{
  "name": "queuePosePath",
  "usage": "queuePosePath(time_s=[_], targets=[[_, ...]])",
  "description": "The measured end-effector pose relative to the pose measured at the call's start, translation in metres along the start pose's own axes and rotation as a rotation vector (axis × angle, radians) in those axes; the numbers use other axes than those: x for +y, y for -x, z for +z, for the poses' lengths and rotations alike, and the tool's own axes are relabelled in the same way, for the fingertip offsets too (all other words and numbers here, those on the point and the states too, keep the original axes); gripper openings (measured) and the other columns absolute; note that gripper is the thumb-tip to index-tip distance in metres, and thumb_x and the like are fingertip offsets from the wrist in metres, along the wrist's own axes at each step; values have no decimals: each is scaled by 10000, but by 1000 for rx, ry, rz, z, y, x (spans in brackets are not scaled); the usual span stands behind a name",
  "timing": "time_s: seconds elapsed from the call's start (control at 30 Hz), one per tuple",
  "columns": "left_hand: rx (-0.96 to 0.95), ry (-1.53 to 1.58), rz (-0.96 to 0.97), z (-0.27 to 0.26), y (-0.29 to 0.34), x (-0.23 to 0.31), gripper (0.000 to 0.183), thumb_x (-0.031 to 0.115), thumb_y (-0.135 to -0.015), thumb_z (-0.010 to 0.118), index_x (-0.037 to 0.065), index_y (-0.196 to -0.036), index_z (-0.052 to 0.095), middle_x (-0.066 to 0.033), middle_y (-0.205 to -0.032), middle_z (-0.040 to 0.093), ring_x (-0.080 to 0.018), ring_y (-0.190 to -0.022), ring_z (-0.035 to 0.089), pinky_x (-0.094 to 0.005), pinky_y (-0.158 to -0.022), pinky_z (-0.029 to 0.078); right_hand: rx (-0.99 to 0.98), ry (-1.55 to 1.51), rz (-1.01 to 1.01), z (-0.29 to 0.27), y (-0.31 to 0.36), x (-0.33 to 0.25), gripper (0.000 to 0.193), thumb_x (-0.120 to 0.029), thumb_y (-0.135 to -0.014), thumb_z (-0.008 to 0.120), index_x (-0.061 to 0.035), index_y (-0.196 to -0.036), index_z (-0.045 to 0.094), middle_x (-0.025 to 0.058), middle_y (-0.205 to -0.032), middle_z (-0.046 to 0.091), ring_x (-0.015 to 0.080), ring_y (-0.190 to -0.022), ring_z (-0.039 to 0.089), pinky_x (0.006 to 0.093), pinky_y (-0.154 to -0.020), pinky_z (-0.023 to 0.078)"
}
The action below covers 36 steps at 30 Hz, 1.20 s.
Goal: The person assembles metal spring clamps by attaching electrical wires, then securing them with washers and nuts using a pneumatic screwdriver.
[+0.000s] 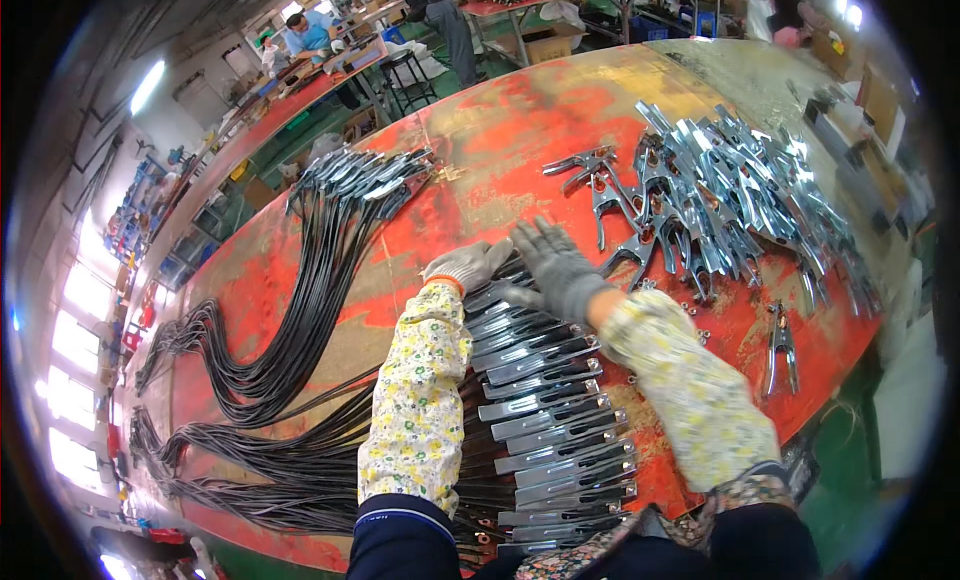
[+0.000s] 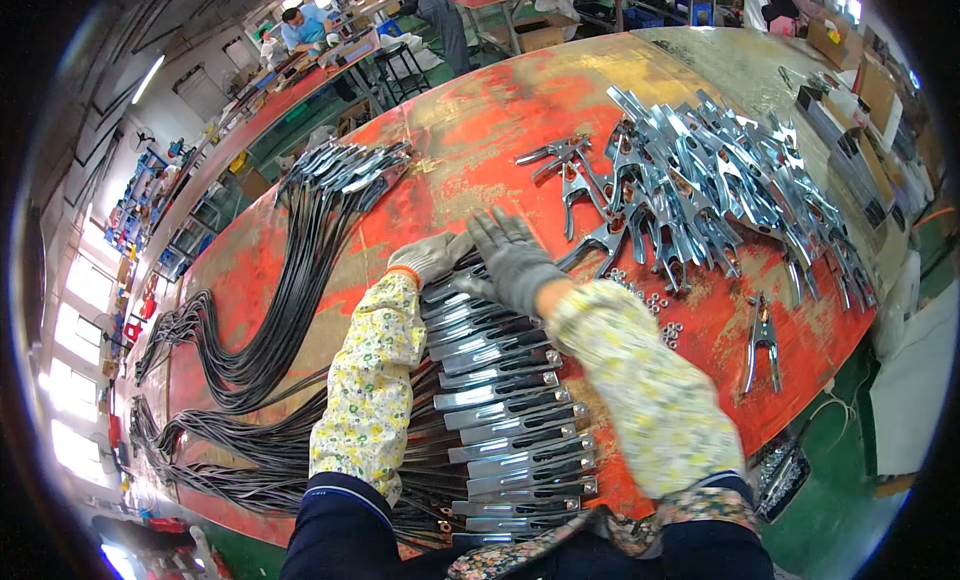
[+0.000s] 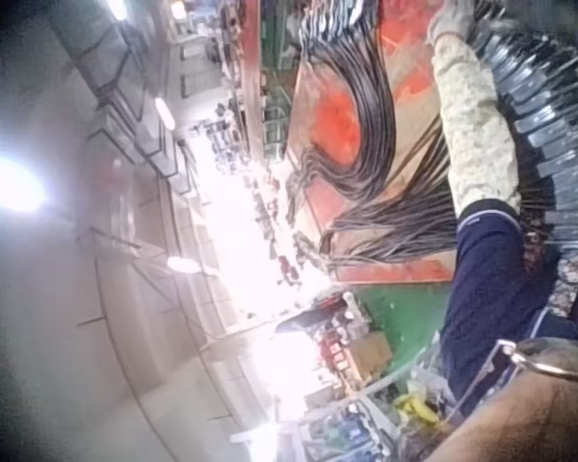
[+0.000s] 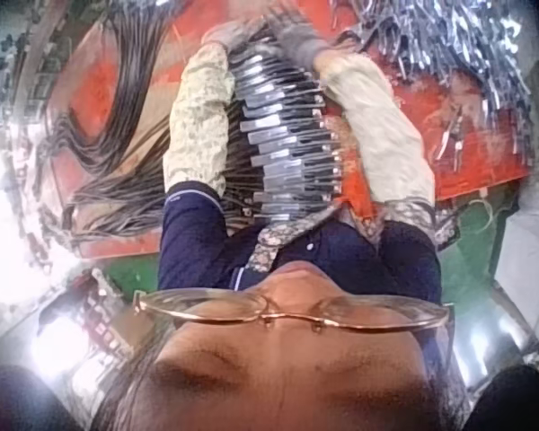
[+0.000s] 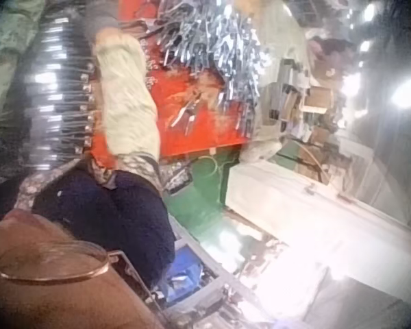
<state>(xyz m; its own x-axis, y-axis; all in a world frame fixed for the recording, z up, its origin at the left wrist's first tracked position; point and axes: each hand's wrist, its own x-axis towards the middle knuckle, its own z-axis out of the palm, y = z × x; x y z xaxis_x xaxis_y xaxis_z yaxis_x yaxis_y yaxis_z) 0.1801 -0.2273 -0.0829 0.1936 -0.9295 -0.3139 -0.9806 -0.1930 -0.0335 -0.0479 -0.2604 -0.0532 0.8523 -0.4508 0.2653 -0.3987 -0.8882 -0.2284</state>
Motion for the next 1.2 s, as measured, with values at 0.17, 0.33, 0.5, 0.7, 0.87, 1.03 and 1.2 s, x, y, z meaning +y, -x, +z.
queuePosePath(time_s=[0.17,0.33,0.5,0.7,0.87,1.03,1.2], targets=[[5,22,105,-35,9,37,298,276,-973,347,149,-1184,516,-195,-1026,655,-372,-1011,627,-455,-829,500,-105,-235,94,37,1,18,966,-667,-813,529,-68,-1499,207,167,-1556,206,324,-1455,152,531,-1146,182],[67,-35,99,-31,6,35,275,216,-979,340,140,-1209,469,-202,-946,637,-358,-930,638,-445,-783,511,-199,-163,83,36,0,9,1018,-713,-816,479,-35,-1506,161,173,-1579,117,317,-1467,95,527,-1153,153],[93,-78,165,-30,3,39,262,214,-987,326,151,-1206,457,-186,-962,622,-343,-920,633,-440,-773,510,-234,-170,167,30,6,6,1050,-750,-798,455,-46,-1512,143,169,-1580,120,323,-1466,91,531,-1161,106],[27,64,-53,-13,5,24,345,321,-986,287,151,-1224,469,-235,-1120,617,-388,-1037,608,-495,-857,475,-123,-190,-65,-28,130,-24,858,-553,-854,575,-121,-1503,215,109,-1559,220,304,-1452,167,563,-1148,143],[34,142,-116,-32,0,51,469,366,-967,289,54,-1183,564,-280,-1142,601,-387,-1111,581,-500,-893,450,754,-110,884,-27,392,26,485,-184,-845,608,-21,-1288,497,186,-1231,550,339,-1139,548,429,-979,441],[103,244,-24,-58,35,78,664,498,-984,156,-4,-1194,538,-308,-1228,543,-465,-1189,474,-503,-957,369,1070,3,1415,43,658,129,450,-172,-913,548,-64,-1342,470,115,-1265,583,256,-1156,562,348,-996,439],[37,112,-68,-29,-7,13,703,572,-966,187,44,-1312,497,-263,-1311,515,-425,-1262,428,-454,-1032,331,572,235,1981,59,672,105,475,-234,-864,618,-109,-1310,512,132,-1219,606,266,-1114,583,356,-963,457]])
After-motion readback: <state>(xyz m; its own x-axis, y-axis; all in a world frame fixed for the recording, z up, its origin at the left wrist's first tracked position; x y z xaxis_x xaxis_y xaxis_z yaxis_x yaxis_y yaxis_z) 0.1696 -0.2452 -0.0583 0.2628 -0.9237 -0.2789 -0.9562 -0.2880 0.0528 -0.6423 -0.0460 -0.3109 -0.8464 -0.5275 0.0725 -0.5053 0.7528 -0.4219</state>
